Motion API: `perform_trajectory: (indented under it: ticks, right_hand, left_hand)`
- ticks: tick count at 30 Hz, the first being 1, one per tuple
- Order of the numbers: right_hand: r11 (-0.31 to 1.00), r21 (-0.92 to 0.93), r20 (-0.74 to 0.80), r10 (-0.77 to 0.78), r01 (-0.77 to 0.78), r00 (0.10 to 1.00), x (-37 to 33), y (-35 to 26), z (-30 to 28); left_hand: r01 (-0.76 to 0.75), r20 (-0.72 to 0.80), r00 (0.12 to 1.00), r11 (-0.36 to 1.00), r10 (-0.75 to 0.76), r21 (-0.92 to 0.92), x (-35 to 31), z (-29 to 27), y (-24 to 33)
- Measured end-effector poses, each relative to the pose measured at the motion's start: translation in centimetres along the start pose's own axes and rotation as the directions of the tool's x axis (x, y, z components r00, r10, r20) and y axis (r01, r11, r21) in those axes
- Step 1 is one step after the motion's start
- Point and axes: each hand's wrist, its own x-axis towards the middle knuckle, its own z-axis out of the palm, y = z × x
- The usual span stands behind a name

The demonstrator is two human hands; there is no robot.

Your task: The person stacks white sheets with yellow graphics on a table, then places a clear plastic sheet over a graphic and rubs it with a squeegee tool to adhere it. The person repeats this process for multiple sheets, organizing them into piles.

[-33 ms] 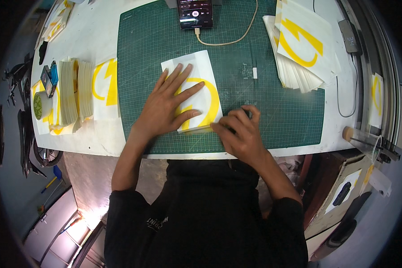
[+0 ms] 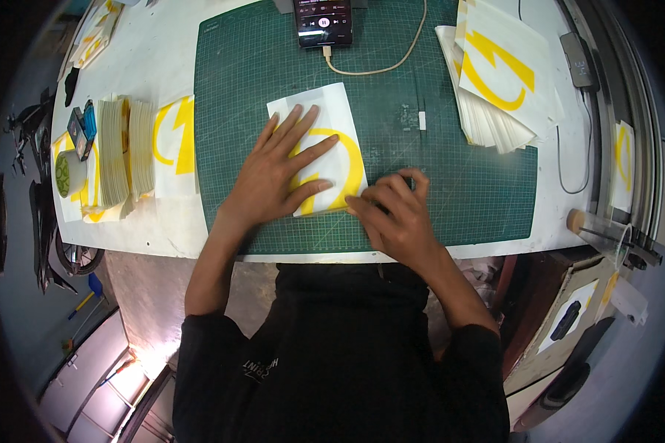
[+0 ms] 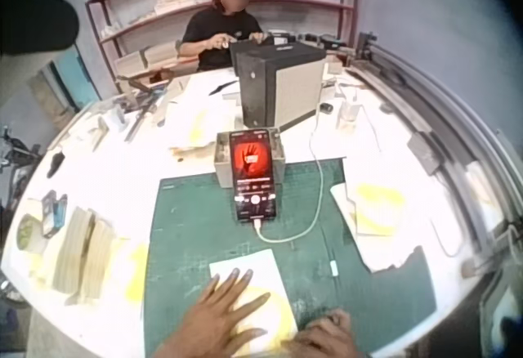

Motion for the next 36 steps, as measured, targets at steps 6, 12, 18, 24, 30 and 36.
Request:
perform_trajectory:
  ticks: [6, 12, 18, 24, 30, 36]
  right_hand:
    - [0.998, 0.017, -0.014, 0.060, -0.059, 0.998, 1.9, -1.2, 1.9]
    - [0.944, -0.182, -0.153, 0.249, -0.275, 0.956, -2.5, 2.4, -2.2]
    - [0.891, 0.062, -0.268, 0.449, -0.450, 0.852, -4.4, 0.1, -1.9]
    - [0.843, -0.066, -0.257, 0.502, -0.533, 0.826, -4.1, -3.3, 0.6]
    - [0.928, -0.030, -0.143, 0.363, -0.371, 0.921, -4.5, -8.5, 3.8]
    - [0.804, -0.249, -0.277, 0.475, -0.540, 0.835, -4.5, -1.6, 0.4]
  left_hand:
    - [-0.024, 0.031, 0.999, 0.997, 0.026, -0.078, 0.0, -0.3, -0.8]
    - [0.003, 0.049, 0.999, 0.996, 0.001, -0.084, -0.1, -0.4, -0.1]
    - [0.110, 0.014, 0.994, 0.994, -0.111, 0.025, -0.9, -0.5, 0.9]
    - [0.188, -0.073, 0.981, 0.968, -0.178, 0.166, -1.9, -0.8, 1.5]
    - [0.173, -0.083, 0.983, 0.976, -0.163, 0.133, -1.9, -0.8, 1.1]
    - [0.169, -0.092, 0.983, 0.977, -0.159, 0.126, -2.1, -0.8, 1.0]
